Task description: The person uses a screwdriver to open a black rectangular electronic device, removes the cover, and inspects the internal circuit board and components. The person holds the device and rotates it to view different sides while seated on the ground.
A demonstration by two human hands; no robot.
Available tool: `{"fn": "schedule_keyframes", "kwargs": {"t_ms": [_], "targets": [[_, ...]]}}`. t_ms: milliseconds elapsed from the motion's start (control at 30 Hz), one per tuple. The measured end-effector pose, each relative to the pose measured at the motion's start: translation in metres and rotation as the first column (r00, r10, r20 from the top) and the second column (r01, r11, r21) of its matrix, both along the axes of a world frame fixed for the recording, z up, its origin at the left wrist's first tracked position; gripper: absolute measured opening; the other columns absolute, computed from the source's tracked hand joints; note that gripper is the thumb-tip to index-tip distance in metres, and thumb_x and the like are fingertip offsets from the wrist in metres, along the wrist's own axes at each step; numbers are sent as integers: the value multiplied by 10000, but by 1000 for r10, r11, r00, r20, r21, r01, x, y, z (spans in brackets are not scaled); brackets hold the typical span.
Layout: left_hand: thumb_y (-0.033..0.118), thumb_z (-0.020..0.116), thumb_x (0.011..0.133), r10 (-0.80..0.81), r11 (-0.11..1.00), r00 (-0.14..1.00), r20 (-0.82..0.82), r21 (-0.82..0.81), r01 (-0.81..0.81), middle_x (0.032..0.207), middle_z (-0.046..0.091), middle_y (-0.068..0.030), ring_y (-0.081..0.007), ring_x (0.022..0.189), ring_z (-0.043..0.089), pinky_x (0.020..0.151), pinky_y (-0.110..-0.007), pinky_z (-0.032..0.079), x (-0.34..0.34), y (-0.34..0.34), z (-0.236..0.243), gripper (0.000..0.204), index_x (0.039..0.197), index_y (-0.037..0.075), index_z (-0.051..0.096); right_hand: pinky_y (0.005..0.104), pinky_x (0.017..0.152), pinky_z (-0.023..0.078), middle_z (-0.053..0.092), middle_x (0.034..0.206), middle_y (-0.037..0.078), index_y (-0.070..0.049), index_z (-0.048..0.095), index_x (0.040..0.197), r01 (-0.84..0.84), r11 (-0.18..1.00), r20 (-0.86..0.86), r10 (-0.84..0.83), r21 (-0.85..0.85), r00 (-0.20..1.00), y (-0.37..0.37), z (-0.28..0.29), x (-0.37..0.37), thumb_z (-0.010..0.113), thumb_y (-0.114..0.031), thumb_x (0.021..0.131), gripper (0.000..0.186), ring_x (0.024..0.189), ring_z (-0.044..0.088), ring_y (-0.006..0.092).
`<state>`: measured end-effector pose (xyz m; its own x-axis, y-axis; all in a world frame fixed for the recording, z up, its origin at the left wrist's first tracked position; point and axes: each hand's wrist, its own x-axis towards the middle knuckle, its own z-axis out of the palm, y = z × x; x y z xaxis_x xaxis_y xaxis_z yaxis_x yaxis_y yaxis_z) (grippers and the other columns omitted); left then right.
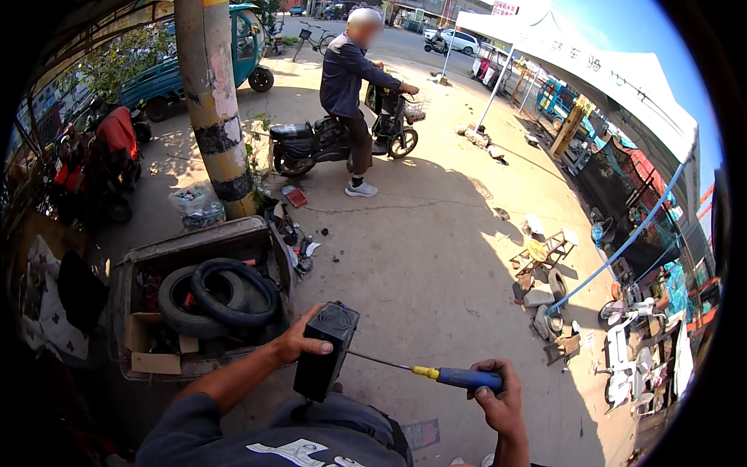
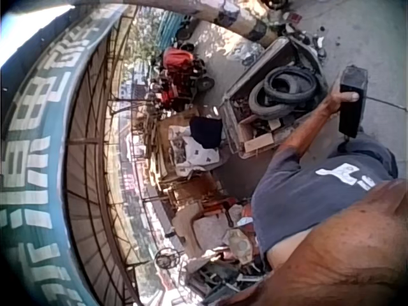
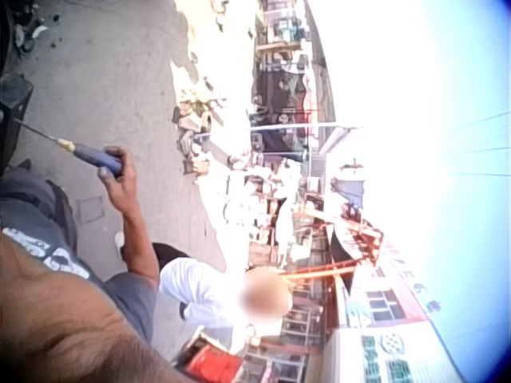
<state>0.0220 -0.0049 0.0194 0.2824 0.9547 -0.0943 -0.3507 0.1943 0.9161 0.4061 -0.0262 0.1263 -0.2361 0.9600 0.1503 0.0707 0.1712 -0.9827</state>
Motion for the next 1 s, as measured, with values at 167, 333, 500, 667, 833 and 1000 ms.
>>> {"fn": "schedule_keyframes", "kwargs": {"t_ms": [167,333,500,667,833,1000], "targets": [[233,839,661,3,1000,1000,19,-11,-3,1151,582,-78,-194,1092,547,1003,-328,395,1,2,-3,896,1408,24,390,269,602,480,622,975,142,-15,542,1050,25,979,155,7,-202,988,-5,2,16,782,-315,882,420,693,587,147],[214,835,666,-13,1000,999,43,-2,13,1151,579,-79,-199,1091,545,1008,-333,390,2,6,-5,888,1409,30,386,259,585,470,615,944,137,-13,537,1041,-43,947,175,-14,317,985,4,-9,7,762,-315,898,403,693,580,140],[183,827,675,0,1000,999,40,-7,0,1148,580,-80,-200,1089,546,1008,-337,392,0,4,-2,870,1408,33,384,292,738,470,603,985,131,-30,549,1030,27,971,-2,-29,-238,1000,-6,16,-2,802,-190,836,356,844,568,170],[203,826,677,0,1000,999,37,-8,0,1158,579,-80,-203,1100,543,1014,-339,390,1,2,-1,869,1407,32,388,268,699,474,610,1004,126,2,541,1024,22,999,177,-15,-42,984,0,7,7,785,-194,854,356,805,575,156],[224,832,671,13,1000,999,29,0,-13,1170,575,-81,-200,1113,536,1019,-336,383,-3,3,-6,886,1413,32,386,239,615,467,621,1012,128,20,536,1015,-27,984,112,7,173,994,7,2,0,763,-219,887,354,723,572,127],[229,841,664,31,999,999,8,17,-31,1168,574,-81,-192,1111,536,1016,-330,382,-6,6,1,894,1409,33,388,244,618,471,619,1017,126,3,550,1004,-26,959,76,49,-281,996,6,12,9,789,-204,862,346,736,576,125]]}}
